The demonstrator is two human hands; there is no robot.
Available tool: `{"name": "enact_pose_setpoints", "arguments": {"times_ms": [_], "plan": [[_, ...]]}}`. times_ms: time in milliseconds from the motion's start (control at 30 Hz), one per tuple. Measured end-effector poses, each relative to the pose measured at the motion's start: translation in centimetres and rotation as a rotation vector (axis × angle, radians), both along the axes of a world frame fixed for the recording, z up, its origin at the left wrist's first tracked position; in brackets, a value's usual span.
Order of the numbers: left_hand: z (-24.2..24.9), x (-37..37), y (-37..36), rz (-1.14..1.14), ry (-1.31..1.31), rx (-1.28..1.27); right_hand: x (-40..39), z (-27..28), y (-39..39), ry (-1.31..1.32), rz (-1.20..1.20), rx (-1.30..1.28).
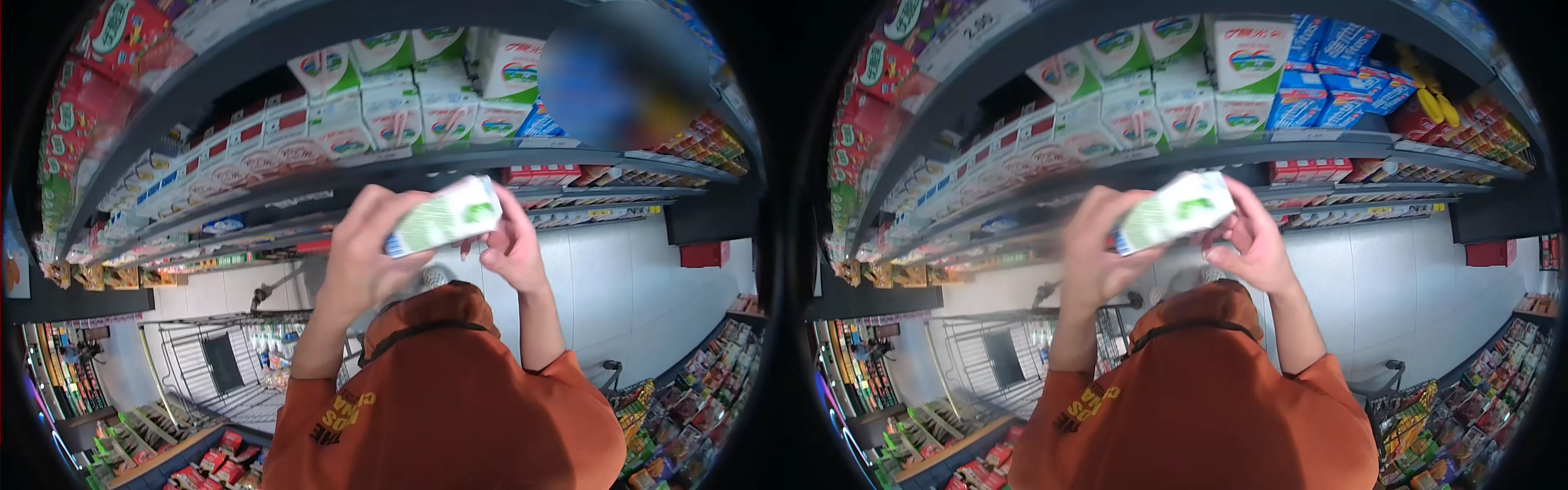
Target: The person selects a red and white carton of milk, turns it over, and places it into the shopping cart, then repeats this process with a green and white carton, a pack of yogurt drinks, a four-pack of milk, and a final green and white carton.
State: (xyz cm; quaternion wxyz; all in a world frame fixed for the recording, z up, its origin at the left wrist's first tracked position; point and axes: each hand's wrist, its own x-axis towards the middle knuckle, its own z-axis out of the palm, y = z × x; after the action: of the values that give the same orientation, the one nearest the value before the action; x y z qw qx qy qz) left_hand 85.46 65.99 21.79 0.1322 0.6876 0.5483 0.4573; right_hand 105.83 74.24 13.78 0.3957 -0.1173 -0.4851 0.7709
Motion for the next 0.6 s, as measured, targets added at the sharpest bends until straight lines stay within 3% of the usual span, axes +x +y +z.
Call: {"name": "enact_pose_setpoints", "arguments": {"times_ms": [100,200,300,433,467,567,600], "plan": [[-1.3,0.7,-0.5,0.04,0.088,0.018,-0.8,-0.3,0.3,-0.083,-0.041,-0.008],[-2.1,0.5,-1.3,0.088,0.004,0.1,-1.3,-1.7,0.2,-0.087,-0.061,0.055],[-2.7,0.4,-2.0,0.147,-0.159,0.107,-1.2,-2.2,-0.3,-0.14,0.01,-0.096],[-3.0,-0.8,-2.6,0.109,-0.952,-0.398,-2.6,-1.1,-1.4,-0.105,0.05,-0.097],[-4.0,-1.5,-2.4,0.106,-1.021,-0.499,-2.6,-1.3,-1.4,-0.088,0.241,-0.204],[-6.7,-2.9,-3.5,-0.057,-1.409,-0.585,-4.4,-0.3,-2.5,-0.176,0.171,-0.24],[-7.1,-2.8,-3.9,-0.043,-1.405,-0.628,-5.4,-1.2,-2.5,-0.156,0.095,-0.046]]}}
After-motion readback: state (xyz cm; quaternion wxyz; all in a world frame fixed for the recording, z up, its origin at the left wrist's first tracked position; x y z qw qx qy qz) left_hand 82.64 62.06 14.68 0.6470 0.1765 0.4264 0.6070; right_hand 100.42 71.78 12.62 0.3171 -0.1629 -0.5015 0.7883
